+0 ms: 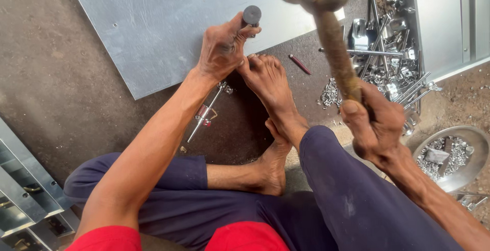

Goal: The person assembles metal components by attaching latches and rods to metal sheets using a hammer and small fasteners while sitting on the floor.

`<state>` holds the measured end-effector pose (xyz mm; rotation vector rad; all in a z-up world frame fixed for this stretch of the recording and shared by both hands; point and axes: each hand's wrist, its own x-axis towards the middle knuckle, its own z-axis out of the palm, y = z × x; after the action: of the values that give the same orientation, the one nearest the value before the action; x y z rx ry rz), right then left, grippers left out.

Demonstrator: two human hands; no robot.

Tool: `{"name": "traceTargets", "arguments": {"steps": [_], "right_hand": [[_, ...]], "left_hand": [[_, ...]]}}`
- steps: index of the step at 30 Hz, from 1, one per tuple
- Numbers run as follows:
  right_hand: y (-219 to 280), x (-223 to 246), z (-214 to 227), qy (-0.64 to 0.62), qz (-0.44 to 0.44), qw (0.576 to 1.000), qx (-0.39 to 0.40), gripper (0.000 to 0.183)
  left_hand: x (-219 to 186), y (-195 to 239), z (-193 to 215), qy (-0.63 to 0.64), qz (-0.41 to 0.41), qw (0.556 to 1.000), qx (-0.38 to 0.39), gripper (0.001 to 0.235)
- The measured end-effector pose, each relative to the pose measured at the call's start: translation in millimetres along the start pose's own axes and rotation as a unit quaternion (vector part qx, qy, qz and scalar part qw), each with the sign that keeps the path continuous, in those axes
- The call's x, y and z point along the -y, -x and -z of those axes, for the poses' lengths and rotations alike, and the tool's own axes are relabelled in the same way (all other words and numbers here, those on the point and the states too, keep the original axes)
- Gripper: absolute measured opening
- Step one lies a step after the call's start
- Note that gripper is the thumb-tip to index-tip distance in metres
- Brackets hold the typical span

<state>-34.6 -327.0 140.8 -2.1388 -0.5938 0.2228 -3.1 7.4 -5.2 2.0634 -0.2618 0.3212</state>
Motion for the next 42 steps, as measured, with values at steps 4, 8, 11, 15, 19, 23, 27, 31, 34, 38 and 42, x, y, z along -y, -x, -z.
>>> {"name": "traceTargets", "arguments": {"steps": [4,8,11,15,19,23,27,31,34,38,42], "right_hand": [[-1,-7,0,-0.013,0.104,0.993,-0.053,0.034],[-7,-3,-12,0.009,-0.017,0.999,0.04,0.026],[-8,-9,-19,-0.04,0.014,0.998,-0.037,0.025],[10,-12,-21,0.004,-0.057,0.995,0.078,0.037],[-36,-36,-22,0.031,-0.083,0.996,0.003,0.035],[-116,-85,-15,0.121,-0.053,0.988,-0.086,0.037],[-147,-116,-27,0.032,-0.108,0.988,-0.103,0.049],[-138,-124,-21,0.029,-0.214,0.975,-0.057,0.041],[-123,-116,-12,0.109,-0.095,0.989,-0.03,0.041],[-112,-91,-17,0.207,-0.029,0.978,-0.028,0.038],[-80,-55,-50,0.065,-0.018,0.996,0.066,0.029]], "left_hand": [[-5,0,-4,-0.034,0.005,0.999,0.002,0.018],[-7,1,-1,-0.052,-0.001,0.999,-0.016,0.019],[7,-1,-7,0.002,0.001,0.999,-0.038,0.017],[6,4,-14,-0.082,-0.013,0.996,-0.019,0.014],[-12,7,35,-0.24,0.106,0.959,-0.111,0.035],[1,51,114,-0.226,0.207,0.831,-0.465,0.025],[22,99,126,-0.2,0.308,0.805,-0.465,0.03],[15,111,110,-0.219,0.22,0.841,-0.443,0.024],[-10,116,105,-0.228,0.219,0.846,-0.429,0.021],[-24,100,106,-0.291,0.163,0.826,-0.455,0.024],[-14,54,88,-0.01,0.147,0.89,-0.431,0.029]]}}
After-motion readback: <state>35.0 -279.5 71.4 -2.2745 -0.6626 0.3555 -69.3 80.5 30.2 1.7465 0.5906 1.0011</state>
